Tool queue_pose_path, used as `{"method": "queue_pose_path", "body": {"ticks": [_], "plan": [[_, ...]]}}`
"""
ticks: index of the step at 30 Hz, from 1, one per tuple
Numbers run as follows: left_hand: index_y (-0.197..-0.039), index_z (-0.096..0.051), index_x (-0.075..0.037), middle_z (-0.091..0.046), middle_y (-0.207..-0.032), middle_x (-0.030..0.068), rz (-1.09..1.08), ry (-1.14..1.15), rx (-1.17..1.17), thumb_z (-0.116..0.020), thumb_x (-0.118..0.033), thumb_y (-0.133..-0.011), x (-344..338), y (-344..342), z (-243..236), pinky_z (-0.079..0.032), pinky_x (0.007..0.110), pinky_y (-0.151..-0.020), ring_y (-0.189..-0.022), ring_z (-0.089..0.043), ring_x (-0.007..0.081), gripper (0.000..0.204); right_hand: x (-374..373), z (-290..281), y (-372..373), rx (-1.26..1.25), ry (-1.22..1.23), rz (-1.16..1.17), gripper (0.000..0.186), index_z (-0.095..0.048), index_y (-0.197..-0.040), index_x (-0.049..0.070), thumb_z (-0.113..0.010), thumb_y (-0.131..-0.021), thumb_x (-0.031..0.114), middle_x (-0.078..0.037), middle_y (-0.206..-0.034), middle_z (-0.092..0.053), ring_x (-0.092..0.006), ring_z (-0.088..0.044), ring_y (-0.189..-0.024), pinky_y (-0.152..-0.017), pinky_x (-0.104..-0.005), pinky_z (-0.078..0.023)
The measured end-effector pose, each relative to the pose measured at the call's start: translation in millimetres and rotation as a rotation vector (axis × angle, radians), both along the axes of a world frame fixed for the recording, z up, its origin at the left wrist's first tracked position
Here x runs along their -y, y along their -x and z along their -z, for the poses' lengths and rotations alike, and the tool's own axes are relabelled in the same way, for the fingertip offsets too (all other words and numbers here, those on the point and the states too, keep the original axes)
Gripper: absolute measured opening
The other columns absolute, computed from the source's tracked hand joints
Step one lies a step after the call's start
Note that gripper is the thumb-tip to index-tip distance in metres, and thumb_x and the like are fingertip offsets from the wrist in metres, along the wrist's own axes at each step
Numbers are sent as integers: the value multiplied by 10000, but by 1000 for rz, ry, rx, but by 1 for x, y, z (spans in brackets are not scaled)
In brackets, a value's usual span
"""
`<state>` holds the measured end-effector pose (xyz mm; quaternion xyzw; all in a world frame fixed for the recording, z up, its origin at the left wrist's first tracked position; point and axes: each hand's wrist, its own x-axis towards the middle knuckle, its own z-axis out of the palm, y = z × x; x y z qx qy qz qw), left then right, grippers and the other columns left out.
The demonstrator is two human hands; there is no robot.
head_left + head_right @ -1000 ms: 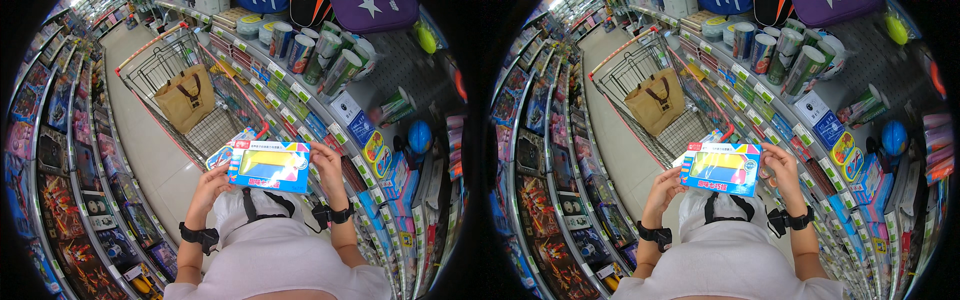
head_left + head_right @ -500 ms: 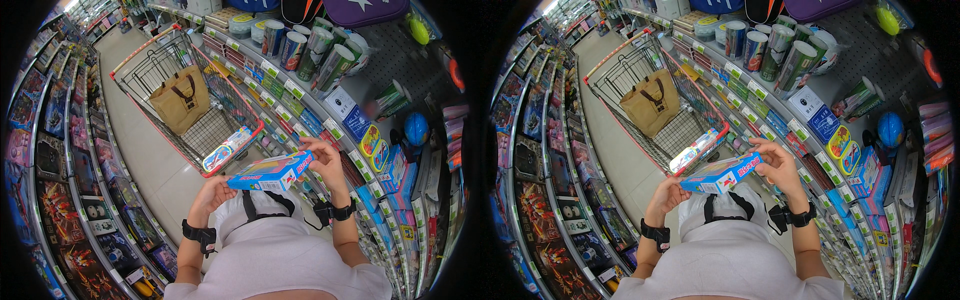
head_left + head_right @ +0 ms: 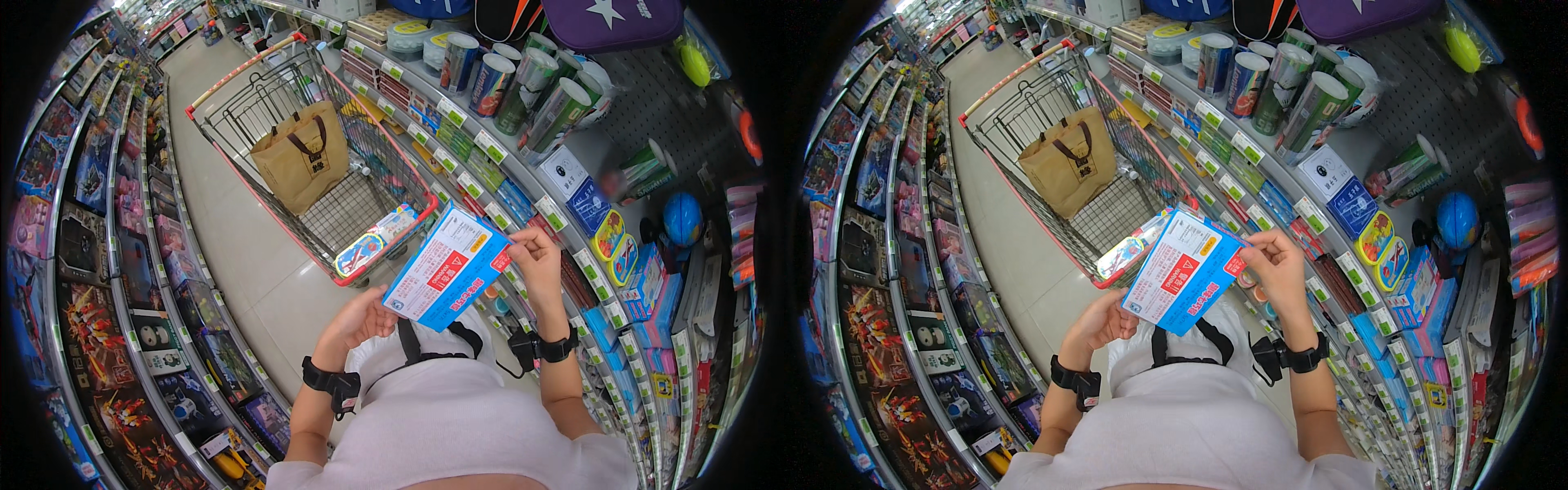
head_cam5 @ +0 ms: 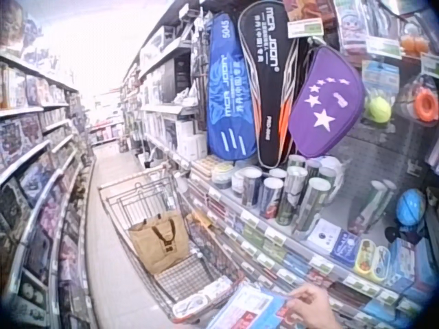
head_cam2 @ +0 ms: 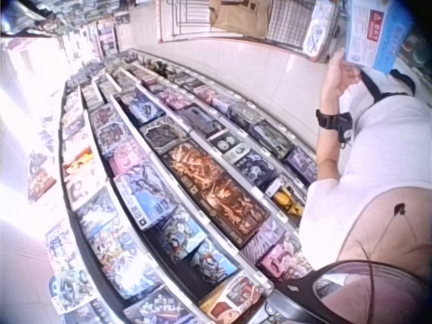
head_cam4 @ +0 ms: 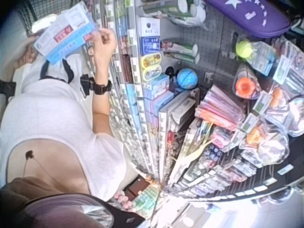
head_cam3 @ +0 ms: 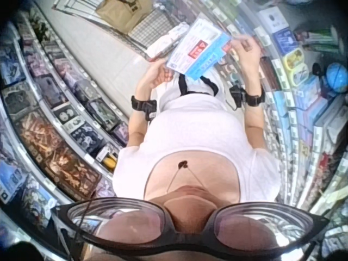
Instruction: The person selects multiple boxed items from a supermarket shelf one by one, turning each one over to see the back before placing it into the shopping cart.
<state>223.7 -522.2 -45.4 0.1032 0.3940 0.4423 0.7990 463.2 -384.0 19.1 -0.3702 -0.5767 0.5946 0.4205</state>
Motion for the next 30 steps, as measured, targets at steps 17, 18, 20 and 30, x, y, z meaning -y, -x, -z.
{"method": "queue_pose_path", "body": {"ticks": [17,18,20,30], "plan": [[-844,-547,47,-591,-747,108,-312,-18,-79,-445,-205,-795,-8,9,46,-479,233,-588,-639,-584,157,276,-10,41,15,-135,330,-127,442,-433,-1129,-32,-600,-754,132,-102,-1049,-520,-166,-509,-944,-850,-306,-383],[-844,-547,47,-591,-747,108,-338,-5,-74,-445,-205,-795,-7,14,45,-479,233,-588,-639,-584,157,276,-16,44,24,-93,359,-143,430,-400,-1159,-32,-556,-784,113,-97,-1075,-502,-165,-492,-970,-872,-307,-368],[-848,-550,51,-593,-752,104,-448,38,-68,-472,-173,-779,-5,24,41,-478,230,-587,-639,-585,157,247,-28,48,43,-88,421,-217,433,-381,-1174,-28,-537,-797,118,-98,-1087,-493,-163,-480,-986,-878,-303,-362],[-1035,-508,53,-587,-887,112,-601,114,-261,-475,-75,-742,-30,52,57,-464,224,-660,-766,-569,143,322,-83,65,113,100,620,-245,257,-466,-1047,9,-523,-806,77,-41,-854,-532,-102,-515,-787,-667,-233,-432]]}}
